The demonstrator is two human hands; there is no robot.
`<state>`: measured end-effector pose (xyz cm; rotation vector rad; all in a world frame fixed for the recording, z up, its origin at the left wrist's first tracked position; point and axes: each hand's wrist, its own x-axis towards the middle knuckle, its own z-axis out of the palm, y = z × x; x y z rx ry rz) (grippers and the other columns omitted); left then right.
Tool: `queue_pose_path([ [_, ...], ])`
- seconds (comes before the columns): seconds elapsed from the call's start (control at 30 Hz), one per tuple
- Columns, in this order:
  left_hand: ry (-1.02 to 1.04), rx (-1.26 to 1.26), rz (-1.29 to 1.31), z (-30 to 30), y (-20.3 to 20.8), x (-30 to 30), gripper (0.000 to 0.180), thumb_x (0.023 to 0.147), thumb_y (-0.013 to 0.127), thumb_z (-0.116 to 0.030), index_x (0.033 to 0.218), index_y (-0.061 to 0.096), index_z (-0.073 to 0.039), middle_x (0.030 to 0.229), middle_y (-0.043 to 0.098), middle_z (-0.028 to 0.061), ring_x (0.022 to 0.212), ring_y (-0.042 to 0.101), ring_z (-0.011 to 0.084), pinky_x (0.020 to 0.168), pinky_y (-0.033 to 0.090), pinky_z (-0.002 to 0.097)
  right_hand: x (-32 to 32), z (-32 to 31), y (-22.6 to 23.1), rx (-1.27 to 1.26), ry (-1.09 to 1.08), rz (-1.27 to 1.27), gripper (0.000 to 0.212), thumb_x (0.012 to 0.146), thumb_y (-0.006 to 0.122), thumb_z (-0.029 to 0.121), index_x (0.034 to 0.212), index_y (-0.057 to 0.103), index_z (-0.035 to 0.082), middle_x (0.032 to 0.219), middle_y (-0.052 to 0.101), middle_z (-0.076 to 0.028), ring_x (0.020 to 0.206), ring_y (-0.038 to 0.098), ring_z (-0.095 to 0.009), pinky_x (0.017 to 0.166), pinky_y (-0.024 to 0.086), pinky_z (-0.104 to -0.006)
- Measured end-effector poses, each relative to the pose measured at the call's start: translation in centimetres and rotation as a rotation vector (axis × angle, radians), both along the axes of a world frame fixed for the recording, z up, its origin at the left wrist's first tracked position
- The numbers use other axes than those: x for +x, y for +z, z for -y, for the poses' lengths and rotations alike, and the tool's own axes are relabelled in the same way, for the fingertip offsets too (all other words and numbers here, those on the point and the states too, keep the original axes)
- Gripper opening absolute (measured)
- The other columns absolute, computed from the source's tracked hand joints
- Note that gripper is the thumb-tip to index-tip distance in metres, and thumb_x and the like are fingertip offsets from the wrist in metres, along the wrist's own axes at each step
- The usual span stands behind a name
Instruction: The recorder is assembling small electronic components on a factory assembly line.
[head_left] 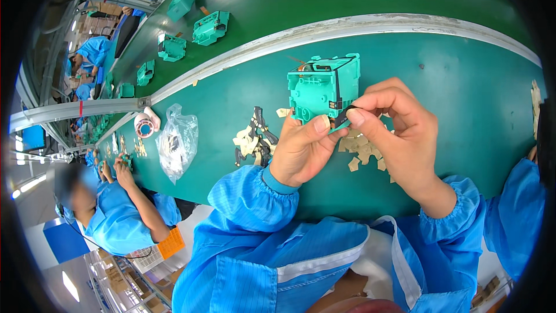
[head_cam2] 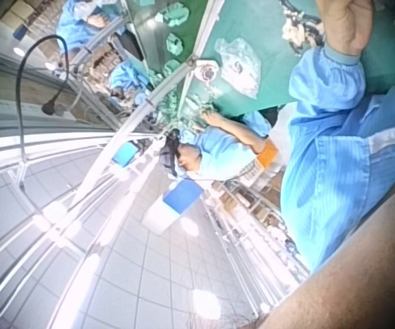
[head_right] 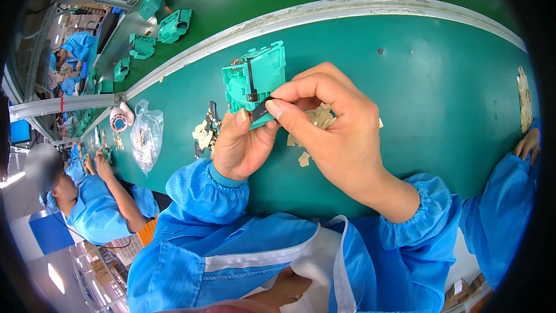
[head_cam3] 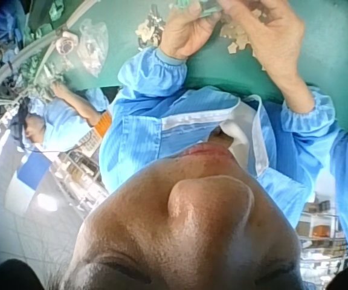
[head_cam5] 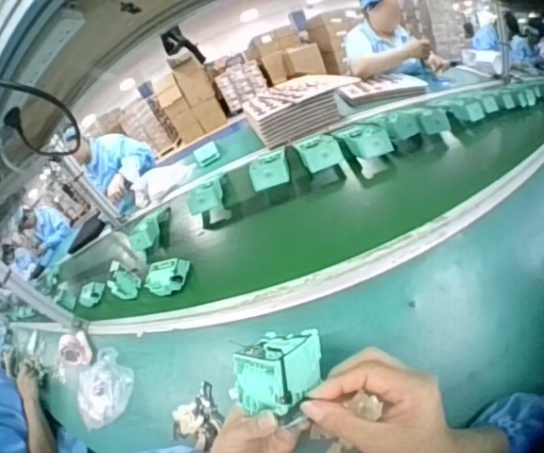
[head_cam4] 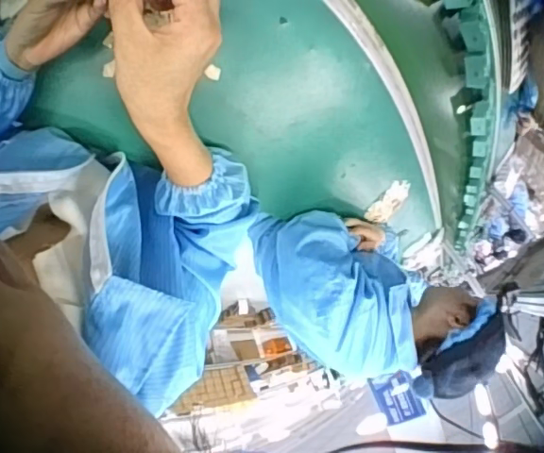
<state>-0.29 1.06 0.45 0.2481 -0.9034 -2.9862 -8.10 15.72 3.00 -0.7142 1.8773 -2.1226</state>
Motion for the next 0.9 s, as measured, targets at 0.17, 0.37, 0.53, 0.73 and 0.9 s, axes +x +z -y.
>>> queue_pose_path([
  [0.17, -0.011, 0.062, -0.011, 0.03, -0.40, 0.02, 0.040, 0.085, 0.062, -0.009, 0.122, 0.049, -0.006, 0.115, 0.059, 0.0081, 0.105, 0.058, 0.0189, 0.088, 0.050, 0.0324, 0.03, -0.03, 0.11, 0.012, -0.005, 0.015, 0.010, 0.078, 0.069, 0.002, 0.087, 0.066, 0.000, 0.086, 0.060, -0.006, 0.075, 0.059, -0.013, 0.067, 0.049, -0.0251],
  [0.37, -0.015, 0.090, -0.025, 0.03, -0.29, -0.05, 0.039, 0.085, 0.062, -0.008, 0.122, 0.049, -0.005, 0.115, 0.059, 0.0083, 0.104, 0.058, 0.0188, 0.087, 0.051, 0.0313, 0.05, 0.03, 0.09, 0.025, -0.019, -0.033, 0.010, 0.078, 0.069, 0.002, 0.087, 0.066, -0.001, 0.085, 0.060, -0.006, 0.073, 0.059, -0.012, 0.063, 0.049, -0.0241],
  [0.53, -0.018, 0.099, -0.028, 0.05, -0.27, 0.03, 0.039, 0.085, 0.062, -0.009, 0.121, 0.049, -0.005, 0.115, 0.059, 0.0084, 0.104, 0.059, 0.0188, 0.086, 0.051, 0.0314, 0.17, 0.07, 0.62, 0.025, -0.016, -0.002, 0.009, 0.078, 0.068, 0.001, 0.086, 0.066, -0.002, 0.084, 0.059, -0.006, 0.067, 0.059, -0.010, 0.055, 0.047, -0.0215],
  [0.73, -0.021, 0.079, -0.017, 0.05, -0.24, -0.08, 0.040, 0.084, 0.063, -0.010, 0.121, 0.049, -0.005, 0.115, 0.059, 0.0083, 0.104, 0.059, 0.0188, 0.086, 0.051, 0.0316, 0.08, -0.09, 0.47, 0.043, -0.030, -0.044, 0.011, 0.076, 0.070, 0.000, 0.087, 0.067, 0.000, 0.084, 0.058, -0.006, 0.066, 0.057, -0.010, 0.056, 0.046, -0.0220],
  [0.9, 0.000, 0.022, 0.008, -0.14, -0.18, -0.07, 0.043, 0.083, 0.064, -0.011, 0.123, 0.048, -0.006, 0.116, 0.059, 0.0082, 0.104, 0.058, 0.0190, 0.086, 0.050, 0.0312, 0.19, -0.23, 0.03, 0.075, -0.111, -0.144, 0.017, 0.074, 0.072, 0.001, 0.091, 0.068, 0.003, 0.082, 0.055, -0.004, 0.062, 0.052, -0.008, 0.055, 0.042, -0.0217],
])
